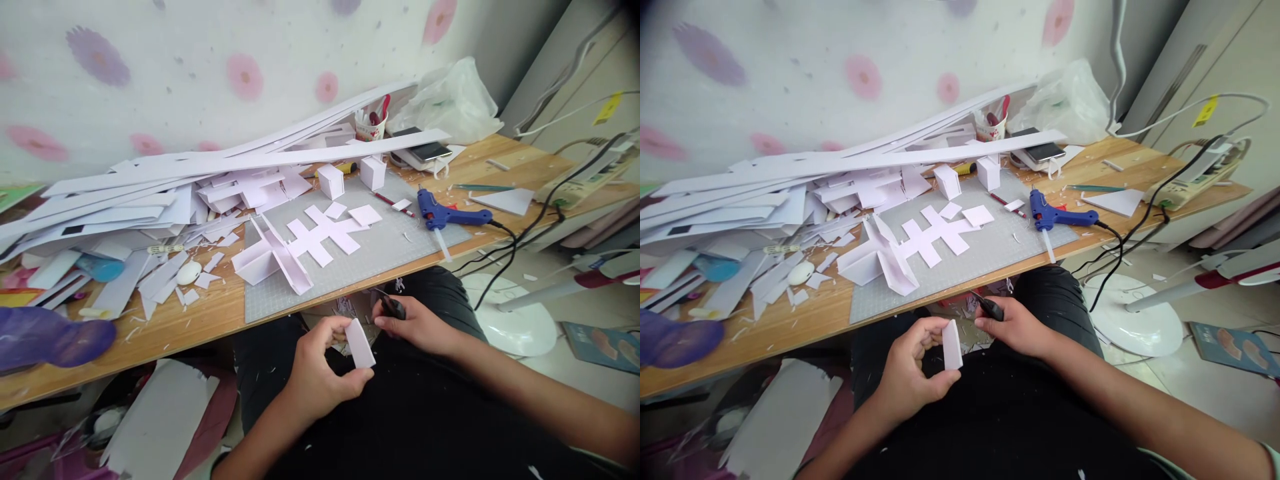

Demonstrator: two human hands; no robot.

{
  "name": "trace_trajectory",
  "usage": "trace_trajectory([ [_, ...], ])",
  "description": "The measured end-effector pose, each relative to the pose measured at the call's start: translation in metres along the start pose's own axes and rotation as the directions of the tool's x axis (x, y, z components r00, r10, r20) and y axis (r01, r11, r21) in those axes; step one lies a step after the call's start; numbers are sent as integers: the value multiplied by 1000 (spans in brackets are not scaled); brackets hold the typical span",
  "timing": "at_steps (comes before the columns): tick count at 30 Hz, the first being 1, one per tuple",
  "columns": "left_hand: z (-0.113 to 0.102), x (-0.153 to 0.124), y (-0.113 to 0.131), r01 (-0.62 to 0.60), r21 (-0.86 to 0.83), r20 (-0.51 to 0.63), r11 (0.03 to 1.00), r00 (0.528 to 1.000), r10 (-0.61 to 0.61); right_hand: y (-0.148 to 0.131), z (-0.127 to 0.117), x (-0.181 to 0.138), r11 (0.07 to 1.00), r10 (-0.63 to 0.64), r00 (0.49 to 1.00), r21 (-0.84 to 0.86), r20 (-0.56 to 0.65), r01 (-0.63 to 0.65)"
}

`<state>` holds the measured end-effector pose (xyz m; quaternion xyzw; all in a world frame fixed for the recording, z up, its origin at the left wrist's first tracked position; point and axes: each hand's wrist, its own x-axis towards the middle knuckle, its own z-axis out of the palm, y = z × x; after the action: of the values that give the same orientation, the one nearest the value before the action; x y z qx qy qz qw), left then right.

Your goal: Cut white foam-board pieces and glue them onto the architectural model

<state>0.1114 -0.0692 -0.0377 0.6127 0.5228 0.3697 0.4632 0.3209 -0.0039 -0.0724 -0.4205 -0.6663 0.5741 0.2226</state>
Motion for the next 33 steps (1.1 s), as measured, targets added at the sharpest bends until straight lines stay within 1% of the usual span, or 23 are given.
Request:
trace_trajectory([
  [2, -1, 0, 4, -51, 91, -10, 994, 999, 52, -14, 1, -2, 978, -3, 998, 211, 55, -8],
  [3, -1, 0, 6, -71, 120, -20, 990, 997, 74, -19, 2, -3, 965, 0, 997, 262, 72, -19],
  [6, -2, 0, 11, -107, 144, -57, 984, 992, 116, -29, 5, -5, 951, -24, 994, 308, 109, -11],
  [7, -3, -1, 11, -108, 130, -64, 986, 991, 117, -31, 6, -6, 959, -50, 993, 281, 103, 19],
  [8, -3, -2, 11, -104, 105, -69, 989, 991, 112, -32, 7, -6, 974, -86, 993, 218, 81, 67],
  [10, -4, -4, 10, -97, 21, -71, 995, 993, 98, -31, 7, -8, 982, -186, 982, -12, 16, 187],
  [12, -4, -5, 9, -99, -84, -70, 992, 993, 93, -29, 6, -10, 922, -287, 958, -274, -7, 274],
  [13, -5, -5, 9, -100, -133, -69, 986, 993, 92, -28, 6, -11, 881, -316, 949, -370, 3, 295],
  [15, -4, -5, 10, -102, -214, -66, 972, 994, 90, -27, 5, -13, 821, -342, 940, -481, 21, 309],
  [18, -3, -5, 11, -90, -293, -56, 952, 995, 77, -26, 5, -15, 780, -344, 939, -554, 12, 293],
  [21, -2, -5, 10, -76, -336, -53, 939, 997, 62, -26, 6, -14, 749, -333, 943, -607, 2, 266],
  [24, -2, -7, 10, -76, -341, -50, 937, 997, 62, -24, 6, -11, 725, -318, 948, -647, -13, 235],
  [28, -1, -8, 10, -79, -301, -30, 950, 997, 74, -20, 4, -9, 711, -306, 951, -676, -48, 195],
  [33, -1, -6, 9, -106, -314, -42, 943, 994, 98, -20, 5, -10, 719, -367, 930, -633, 6, 288],
])
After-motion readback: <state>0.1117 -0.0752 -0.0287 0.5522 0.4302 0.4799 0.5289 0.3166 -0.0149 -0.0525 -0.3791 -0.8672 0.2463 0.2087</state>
